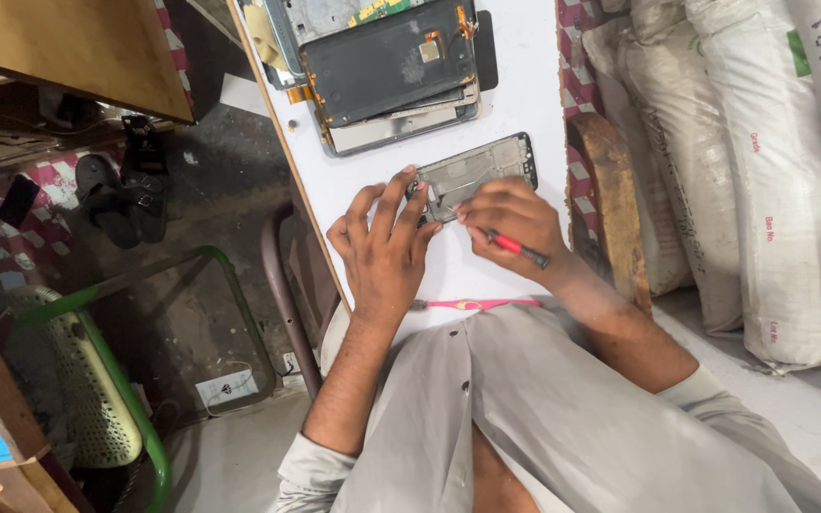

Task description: The person uses a red-handled screwdriver to remove and reinsert screws from the internal frame of a disassembled smartphone. They repeatedly adjust the device and handle small components on a white work surface.

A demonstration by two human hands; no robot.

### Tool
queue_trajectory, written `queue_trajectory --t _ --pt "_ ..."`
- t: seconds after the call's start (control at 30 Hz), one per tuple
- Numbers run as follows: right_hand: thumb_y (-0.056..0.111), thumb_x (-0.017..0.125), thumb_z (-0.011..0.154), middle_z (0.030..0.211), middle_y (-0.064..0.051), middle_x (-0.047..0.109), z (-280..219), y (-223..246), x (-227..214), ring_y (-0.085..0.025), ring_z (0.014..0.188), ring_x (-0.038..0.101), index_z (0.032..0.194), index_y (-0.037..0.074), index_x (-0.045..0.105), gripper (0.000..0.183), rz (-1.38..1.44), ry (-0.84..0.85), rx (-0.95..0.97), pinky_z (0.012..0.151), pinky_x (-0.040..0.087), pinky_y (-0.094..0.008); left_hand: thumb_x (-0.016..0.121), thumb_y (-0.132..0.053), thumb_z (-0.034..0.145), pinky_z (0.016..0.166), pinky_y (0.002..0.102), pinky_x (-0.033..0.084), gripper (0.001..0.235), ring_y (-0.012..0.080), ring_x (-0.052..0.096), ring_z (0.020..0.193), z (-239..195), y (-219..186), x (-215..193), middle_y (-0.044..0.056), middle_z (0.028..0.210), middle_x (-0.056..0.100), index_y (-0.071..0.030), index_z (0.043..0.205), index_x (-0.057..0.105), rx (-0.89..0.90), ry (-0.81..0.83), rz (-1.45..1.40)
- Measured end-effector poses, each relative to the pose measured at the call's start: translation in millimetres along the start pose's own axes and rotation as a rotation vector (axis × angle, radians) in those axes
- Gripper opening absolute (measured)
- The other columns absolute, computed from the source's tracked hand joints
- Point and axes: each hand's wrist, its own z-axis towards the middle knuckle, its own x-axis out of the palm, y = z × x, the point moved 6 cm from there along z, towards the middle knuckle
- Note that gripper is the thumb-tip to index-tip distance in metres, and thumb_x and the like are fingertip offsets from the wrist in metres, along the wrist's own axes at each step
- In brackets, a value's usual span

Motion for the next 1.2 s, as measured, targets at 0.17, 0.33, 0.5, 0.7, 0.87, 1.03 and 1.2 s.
queue_trajectory --t 0.17,0.33,0.5,0.7,0.87,1.03,1.2 --pt "-0.007 0.079 0.076 0.105 -0.005 0.073 0.8 0.0 -2.5 -0.026 0.102 0.068 0.097 0.005 0.070 0.026 0.047 0.014 -0.007 0.089 0.056 -0.037 0.084 -0.034 0.086 0.099 0.043 0.028 0.053 0.0180 0.047 0.133 0.3 0.7 0.6 -0.008 0.151 0.053 -0.018 0.134 0.068 0.009 -0.017 -0.011" --pt "-0.008 0.078 0.077 0.107 -0.005 0.074 2.0 -1.1 -2.7 -0.026 0.102 0.068 0.099 0.005 0.072 0.026 0.019 0.017 0.046 0.090 0.057 -0.037 0.084 -0.035 0.086 0.098 0.043 0.028 0.053 0.0180 0.047 0.132 0.1 1.4 1.2 -0.009 0.151 0.053 -0.019 0.134 0.068 0.004 -0.027 -0.022" --pt "-0.008 0.077 0.079 0.108 -0.006 0.074 0.5 -1.7 -2.1 -0.026 0.104 0.069 0.100 0.004 0.071 0.025 -0.011 0.006 0.087 0.092 0.057 -0.037 0.084 -0.035 0.087 0.100 0.043 0.029 0.053 0.0185 0.046 0.132 -2.2 3.0 1.5 -0.009 0.152 0.052 -0.018 0.134 0.067 0.005 -0.028 -0.022" --pt "-0.008 0.078 0.080 0.105 -0.006 0.074 2.7 -0.8 0.5 -0.025 0.101 0.069 0.101 0.004 0.071 0.025 -0.022 0.027 0.069 0.092 0.057 -0.038 0.083 -0.036 0.087 0.101 0.043 0.029 0.052 0.0184 0.046 0.132 -2.2 3.1 1.0 -0.009 0.151 0.052 -0.019 0.134 0.068 0.008 -0.036 -0.014" --pt "-0.007 0.078 0.077 0.104 -0.006 0.074 0.8 3.0 1.7 -0.028 0.100 0.068 0.097 0.005 0.070 0.025 0.018 0.037 -0.002 0.088 0.055 -0.038 0.084 -0.036 0.088 0.100 0.043 0.029 0.053 0.0183 0.046 0.131 -2.9 4.1 1.9 -0.009 0.151 0.052 -0.018 0.135 0.068 0.012 -0.029 -0.009" --pt "-0.009 0.077 0.077 0.108 -0.007 0.075 4.3 1.0 -1.0 -0.026 0.101 0.068 0.099 0.004 0.070 0.026 0.015 0.011 0.054 0.090 0.057 -0.037 0.084 -0.036 0.086 0.099 0.043 0.028 0.053 0.0179 0.046 0.130 -0.3 3.2 1.4 -0.010 0.150 0.052 -0.019 0.134 0.068 -0.003 -0.011 -0.020" --pt "-0.009 0.077 0.079 0.108 -0.007 0.075 3.8 2.5 -2.0 -0.027 0.103 0.068 0.101 0.003 0.070 0.026 -0.041 -0.030 0.080 0.089 0.057 -0.037 0.084 -0.036 0.087 0.099 0.043 0.028 0.053 0.0183 0.046 0.131 -0.8 3.1 1.6 -0.009 0.150 0.052 -0.019 0.134 0.068 0.005 -0.015 -0.022"
